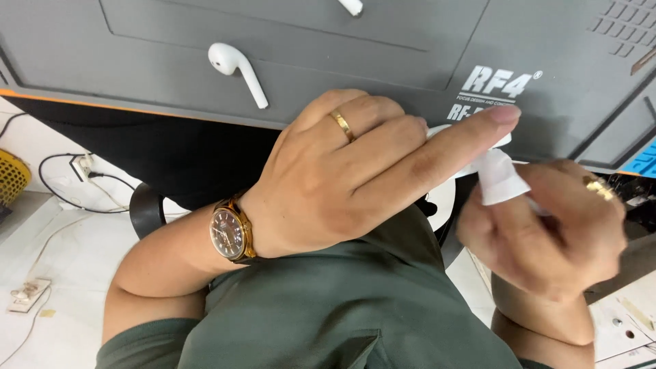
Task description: A person is cleaning a pair of wireless earbuds and their charging case using a small cleaning brush and a white tissue.
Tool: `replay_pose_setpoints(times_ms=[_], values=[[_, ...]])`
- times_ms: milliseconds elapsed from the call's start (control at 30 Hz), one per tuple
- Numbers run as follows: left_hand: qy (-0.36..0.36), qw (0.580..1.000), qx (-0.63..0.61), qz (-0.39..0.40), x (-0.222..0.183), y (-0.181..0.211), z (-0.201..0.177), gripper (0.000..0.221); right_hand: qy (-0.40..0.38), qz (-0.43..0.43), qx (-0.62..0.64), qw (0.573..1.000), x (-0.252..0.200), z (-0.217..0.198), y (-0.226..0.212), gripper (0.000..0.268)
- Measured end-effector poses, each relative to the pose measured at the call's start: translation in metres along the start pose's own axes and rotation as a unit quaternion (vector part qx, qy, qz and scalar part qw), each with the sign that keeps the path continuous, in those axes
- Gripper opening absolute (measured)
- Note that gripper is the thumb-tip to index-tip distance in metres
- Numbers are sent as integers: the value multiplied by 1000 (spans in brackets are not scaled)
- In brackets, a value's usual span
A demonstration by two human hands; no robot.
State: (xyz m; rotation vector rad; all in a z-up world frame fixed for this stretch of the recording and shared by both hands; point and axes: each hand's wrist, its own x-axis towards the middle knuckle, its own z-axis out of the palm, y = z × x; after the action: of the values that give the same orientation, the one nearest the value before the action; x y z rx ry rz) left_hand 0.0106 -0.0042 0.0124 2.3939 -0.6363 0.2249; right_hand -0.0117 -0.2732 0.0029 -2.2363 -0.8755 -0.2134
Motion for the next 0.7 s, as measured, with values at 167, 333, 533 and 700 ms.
replay_pose_setpoints(times_ms=[167,333,533,700], values=[[7,1000,-7,-15,1,1,2,37,-85,-56,-140,985,40,-5,-26,39],[10,1000,-19,-10,3,1,0,34,-39,-145,-74,986,41,6,-13,36],[-9,1000,-21,-17,3,3,-3,32,-128,-230,-78,961,35,-31,20,21],[-19,999,-24,-20,-2,1,-6,27,-133,-288,-154,936,41,-55,16,24]])
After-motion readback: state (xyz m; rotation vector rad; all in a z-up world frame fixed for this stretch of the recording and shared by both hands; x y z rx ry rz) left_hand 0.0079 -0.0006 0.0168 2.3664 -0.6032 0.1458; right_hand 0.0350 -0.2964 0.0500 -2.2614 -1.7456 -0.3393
